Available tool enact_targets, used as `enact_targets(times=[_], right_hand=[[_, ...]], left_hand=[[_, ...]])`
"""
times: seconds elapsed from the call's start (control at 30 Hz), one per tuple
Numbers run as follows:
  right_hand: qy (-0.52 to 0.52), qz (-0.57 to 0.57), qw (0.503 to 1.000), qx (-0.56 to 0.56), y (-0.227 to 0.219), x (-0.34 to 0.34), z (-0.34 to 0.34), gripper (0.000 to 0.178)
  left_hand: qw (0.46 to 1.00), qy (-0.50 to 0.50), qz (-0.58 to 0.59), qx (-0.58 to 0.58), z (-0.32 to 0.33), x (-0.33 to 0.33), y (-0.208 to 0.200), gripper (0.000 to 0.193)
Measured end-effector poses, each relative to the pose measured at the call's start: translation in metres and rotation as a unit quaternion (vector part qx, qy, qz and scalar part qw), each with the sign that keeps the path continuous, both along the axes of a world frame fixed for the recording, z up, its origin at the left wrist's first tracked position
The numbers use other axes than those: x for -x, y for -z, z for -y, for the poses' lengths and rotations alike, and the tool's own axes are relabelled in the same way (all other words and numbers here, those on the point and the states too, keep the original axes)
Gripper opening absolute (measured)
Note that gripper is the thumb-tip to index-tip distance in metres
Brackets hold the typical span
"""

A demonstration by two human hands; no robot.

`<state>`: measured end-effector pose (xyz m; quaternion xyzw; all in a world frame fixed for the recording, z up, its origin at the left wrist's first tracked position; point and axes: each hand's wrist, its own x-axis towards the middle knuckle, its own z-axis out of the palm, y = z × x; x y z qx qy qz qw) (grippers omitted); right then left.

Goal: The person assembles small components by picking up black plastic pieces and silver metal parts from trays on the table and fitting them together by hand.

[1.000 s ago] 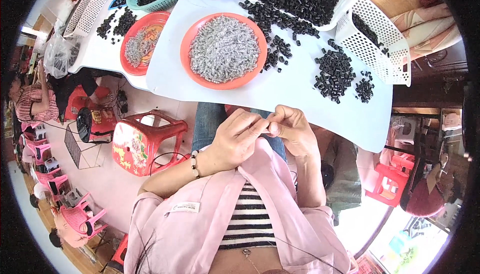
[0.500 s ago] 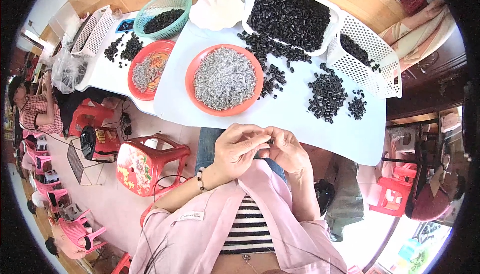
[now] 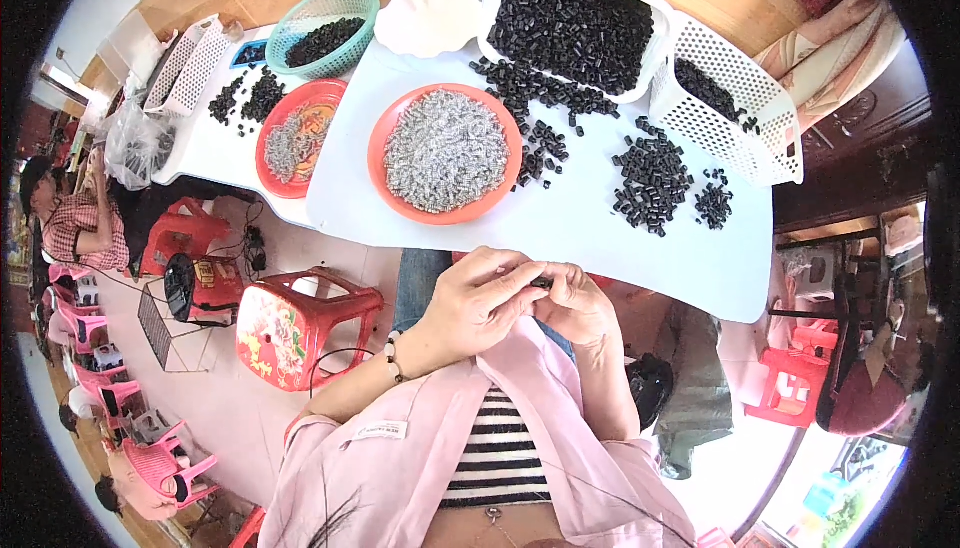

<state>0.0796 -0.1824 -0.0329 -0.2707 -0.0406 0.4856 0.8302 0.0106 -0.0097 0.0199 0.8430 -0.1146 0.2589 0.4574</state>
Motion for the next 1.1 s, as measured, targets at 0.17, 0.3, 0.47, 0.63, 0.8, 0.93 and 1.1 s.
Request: enact_targets(times=[0.17,0.3,0.47,0.63,0.8,0.93,1.1], right_hand=[[-0.023,0.012,1.0,0.001,0.022,0.001,0.005,0.05],[-0.008,-0.008,1.0,0.007,0.014,0.006,-0.002,0.049],[-0.021,-0.01,0.999,0.025,0.005,0.003,-0.006,0.046],[0.007,0.009,0.999,0.04,0.001,0.007,-0.007,0.055],[0.049,0.02,0.995,0.082,-0.015,0.003,-0.004,0.059],[0.079,0.115,0.98,0.14,-0.011,-0.001,0.005,0.056],[0.139,0.291,0.913,0.252,-0.023,-0.004,0.004,0.039]], left_hand=[[0.998,0.053,-0.033,-0.017,-0.006,0.001,-0.003,0.031],[0.996,0.059,-0.053,-0.038,-0.007,0.003,-0.005,0.028],[0.997,0.045,-0.037,-0.053,-0.006,0.004,-0.002,0.028],[0.995,0.011,-0.094,0.023,-0.004,0.005,0.002,0.025],[0.999,-0.045,-0.026,-0.014,0.001,-0.001,0.001,0.025],[0.997,-0.055,-0.03,-0.036,0.001,-0.002,0.001,0.026],[0.996,-0.062,-0.044,-0.053,0.003,-0.005,0.003,0.027]])
